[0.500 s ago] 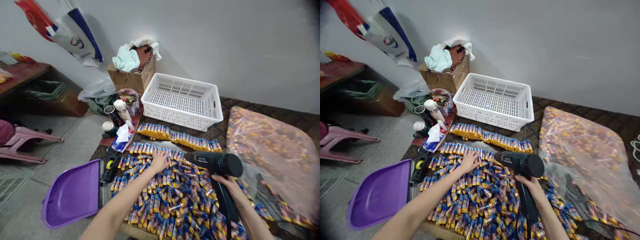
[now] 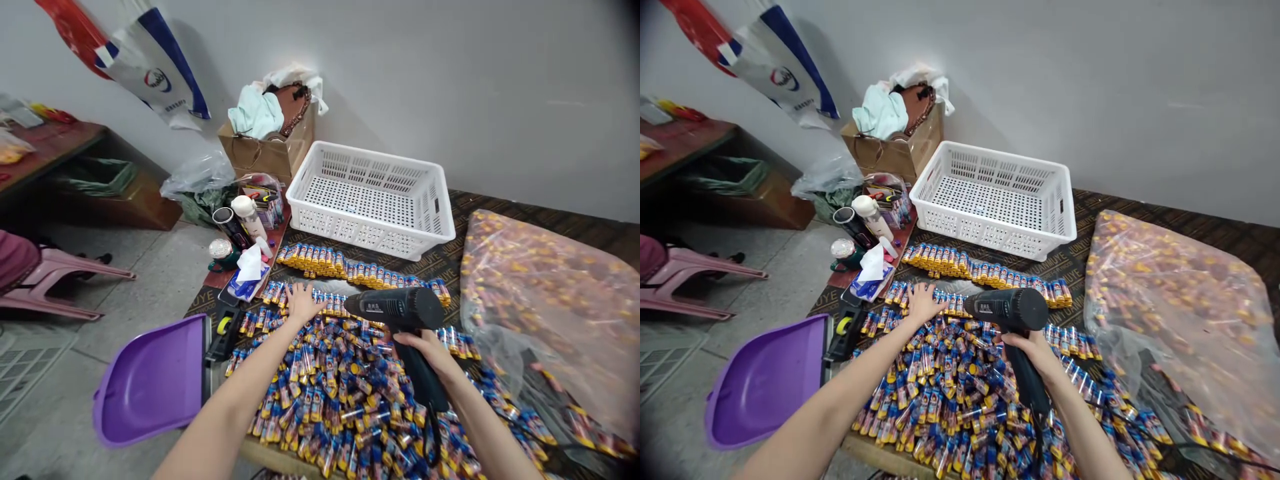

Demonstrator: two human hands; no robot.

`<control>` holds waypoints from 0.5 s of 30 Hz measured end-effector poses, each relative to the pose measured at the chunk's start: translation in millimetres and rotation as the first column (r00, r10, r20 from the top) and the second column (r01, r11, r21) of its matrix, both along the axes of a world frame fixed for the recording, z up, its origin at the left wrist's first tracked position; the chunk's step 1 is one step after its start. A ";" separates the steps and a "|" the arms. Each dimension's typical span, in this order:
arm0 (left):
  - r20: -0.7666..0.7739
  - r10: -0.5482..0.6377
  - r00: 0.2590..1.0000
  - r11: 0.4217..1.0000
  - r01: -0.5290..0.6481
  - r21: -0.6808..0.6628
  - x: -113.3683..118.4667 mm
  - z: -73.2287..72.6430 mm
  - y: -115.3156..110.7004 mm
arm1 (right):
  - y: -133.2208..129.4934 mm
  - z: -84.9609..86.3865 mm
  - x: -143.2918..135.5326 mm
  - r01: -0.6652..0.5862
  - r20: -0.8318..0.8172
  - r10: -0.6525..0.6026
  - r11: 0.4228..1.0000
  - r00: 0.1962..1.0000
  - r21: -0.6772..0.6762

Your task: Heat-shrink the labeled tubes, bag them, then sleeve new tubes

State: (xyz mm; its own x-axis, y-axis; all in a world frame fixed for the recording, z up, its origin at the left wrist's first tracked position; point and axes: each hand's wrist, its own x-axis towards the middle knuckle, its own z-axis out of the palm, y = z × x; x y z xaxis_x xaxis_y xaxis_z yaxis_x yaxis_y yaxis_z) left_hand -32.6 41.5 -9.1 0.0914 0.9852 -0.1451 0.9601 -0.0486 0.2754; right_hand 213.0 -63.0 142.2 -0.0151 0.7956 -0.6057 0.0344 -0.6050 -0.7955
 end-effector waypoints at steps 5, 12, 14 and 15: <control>0.137 -0.139 0.981 0.985 0.122 0.125 -16.6 4.8 -77.3 | 7.3 -2.4 -9.8 -0.072 -0.026 0.073 0.996 0.997 0.043; 0.345 -0.117 0.931 0.971 0.035 0.236 -49.9 10.6 -131.2 | 31.6 -12.0 -44.6 -0.129 -0.114 0.132 0.991 0.985 0.033; 0.354 -0.013 0.935 0.966 -0.080 0.247 -63.6 8.9 -134.9 | 40.6 -13.6 -56.3 -0.146 -0.116 0.149 0.989 0.982 0.033; 0.358 0.032 0.933 0.961 -0.128 0.246 -70.9 7.8 -136.7 | 45.1 -14.3 -62.0 -0.162 -0.117 0.166 0.986 0.979 0.039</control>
State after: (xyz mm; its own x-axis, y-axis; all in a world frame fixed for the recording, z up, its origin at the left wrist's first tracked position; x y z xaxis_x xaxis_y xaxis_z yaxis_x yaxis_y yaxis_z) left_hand -103.5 -95.2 -1.3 0.0084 0.9895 0.1446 0.8097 -0.0916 0.5797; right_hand 151.1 -17.9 127.9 -0.2178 0.7934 -0.5684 0.0350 -0.5757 -0.8169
